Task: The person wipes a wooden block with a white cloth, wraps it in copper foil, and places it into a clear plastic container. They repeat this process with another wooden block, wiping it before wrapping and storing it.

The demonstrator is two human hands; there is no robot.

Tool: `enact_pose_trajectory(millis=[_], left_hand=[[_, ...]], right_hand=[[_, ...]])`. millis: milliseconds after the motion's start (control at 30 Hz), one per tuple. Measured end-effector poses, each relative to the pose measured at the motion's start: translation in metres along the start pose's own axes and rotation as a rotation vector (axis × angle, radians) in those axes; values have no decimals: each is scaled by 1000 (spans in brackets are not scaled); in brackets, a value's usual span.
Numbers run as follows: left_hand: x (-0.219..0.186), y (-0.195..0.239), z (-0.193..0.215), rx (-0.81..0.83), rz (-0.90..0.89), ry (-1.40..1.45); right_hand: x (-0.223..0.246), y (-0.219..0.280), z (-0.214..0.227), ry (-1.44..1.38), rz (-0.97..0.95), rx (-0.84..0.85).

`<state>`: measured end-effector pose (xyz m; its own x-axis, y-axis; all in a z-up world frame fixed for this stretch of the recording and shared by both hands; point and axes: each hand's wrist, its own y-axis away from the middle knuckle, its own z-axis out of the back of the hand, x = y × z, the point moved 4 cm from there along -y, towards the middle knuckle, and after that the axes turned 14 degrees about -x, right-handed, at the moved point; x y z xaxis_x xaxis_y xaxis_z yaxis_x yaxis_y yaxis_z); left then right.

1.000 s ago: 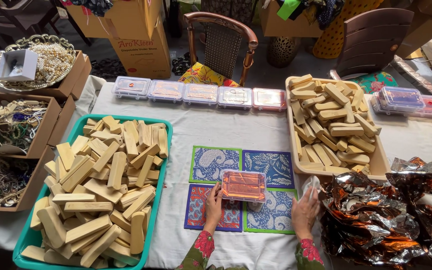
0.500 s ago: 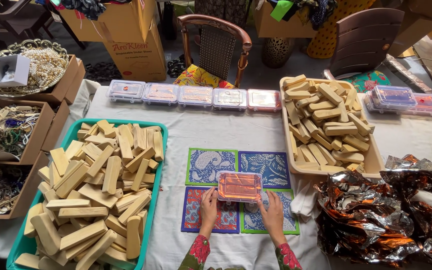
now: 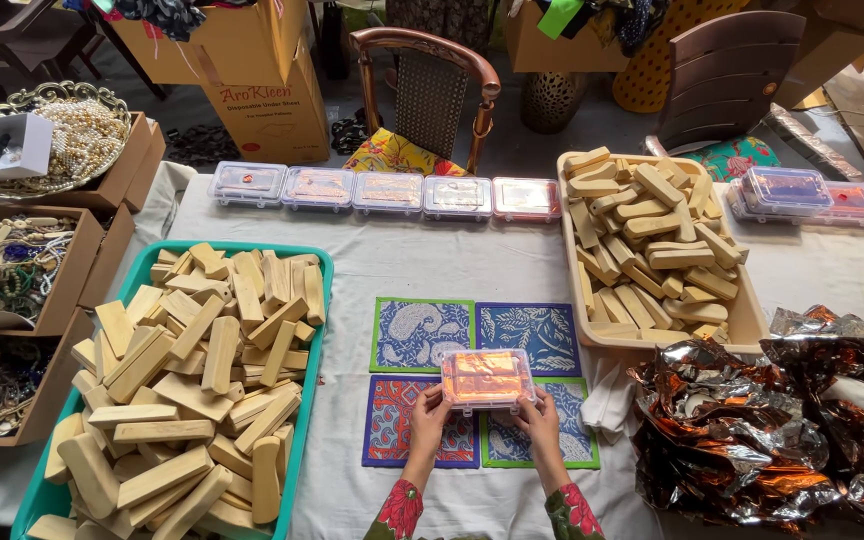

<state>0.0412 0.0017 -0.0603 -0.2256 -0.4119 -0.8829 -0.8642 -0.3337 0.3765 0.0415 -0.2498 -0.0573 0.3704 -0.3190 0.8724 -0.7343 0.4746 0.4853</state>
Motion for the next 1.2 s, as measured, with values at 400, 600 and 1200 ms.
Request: enact_pose_trajectory(millis=[400,600,1200], left_hand=[[-55,15,-29,-133,255,188],[-62,-2,-41,-158,181,238],[-36,-40,-6,-245,297,208]], right_hand=[[-22,-38,-8,-527,-344,7],[-19,-25,-48,-600,-549,6],[122,-163,-36,-1305,-374,210]])
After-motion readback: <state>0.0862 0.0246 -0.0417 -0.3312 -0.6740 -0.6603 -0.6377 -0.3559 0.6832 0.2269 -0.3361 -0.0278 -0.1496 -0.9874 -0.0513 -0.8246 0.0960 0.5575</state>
